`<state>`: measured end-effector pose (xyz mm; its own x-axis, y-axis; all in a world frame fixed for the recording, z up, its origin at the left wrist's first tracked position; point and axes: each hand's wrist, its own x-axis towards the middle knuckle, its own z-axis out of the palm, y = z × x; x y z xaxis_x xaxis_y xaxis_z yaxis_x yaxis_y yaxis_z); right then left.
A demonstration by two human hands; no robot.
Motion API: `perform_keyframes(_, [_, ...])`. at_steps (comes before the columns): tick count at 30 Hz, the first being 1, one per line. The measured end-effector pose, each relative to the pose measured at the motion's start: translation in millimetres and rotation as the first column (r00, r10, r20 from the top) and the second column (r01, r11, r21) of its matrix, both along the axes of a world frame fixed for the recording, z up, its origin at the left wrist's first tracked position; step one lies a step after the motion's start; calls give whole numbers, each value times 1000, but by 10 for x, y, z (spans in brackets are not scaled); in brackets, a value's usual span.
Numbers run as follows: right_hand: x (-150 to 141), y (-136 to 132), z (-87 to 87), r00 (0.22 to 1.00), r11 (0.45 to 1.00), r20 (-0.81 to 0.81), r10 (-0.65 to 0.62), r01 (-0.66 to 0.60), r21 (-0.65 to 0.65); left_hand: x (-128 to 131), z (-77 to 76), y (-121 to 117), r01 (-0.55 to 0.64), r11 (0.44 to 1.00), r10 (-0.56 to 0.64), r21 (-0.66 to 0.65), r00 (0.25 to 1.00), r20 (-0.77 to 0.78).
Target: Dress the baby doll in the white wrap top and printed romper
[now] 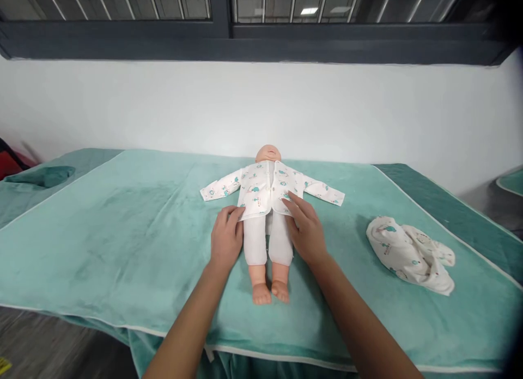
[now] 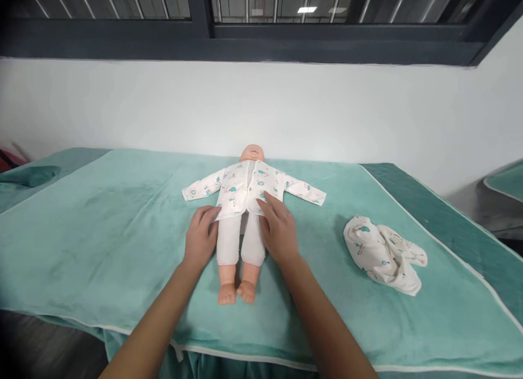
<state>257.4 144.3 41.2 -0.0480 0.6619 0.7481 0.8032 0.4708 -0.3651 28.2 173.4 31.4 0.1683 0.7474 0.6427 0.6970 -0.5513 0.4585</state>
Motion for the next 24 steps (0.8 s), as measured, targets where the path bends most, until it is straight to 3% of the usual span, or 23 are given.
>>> perform_keyframes(4, [-24,96,-38,988,990,-68,138,-138,-3,-27,-18,16,9,999,-11,43,998,55])
perform_keyframes(11, [2,-29,-122,948,962,-198,249,-266,-59,-50,-18,-13,31,1000,-31,4,989,146])
perform_keyframes(19, [-34,-85,-12,942,963,-256,216,-249,-106,-55,-25,-33,4,996,10,-92,989,149])
perform_keyframes(24, [-9,-121,19,881,985,-464,86,-144,-91,-59,-32,-13,-17,994,30,-110,992,120])
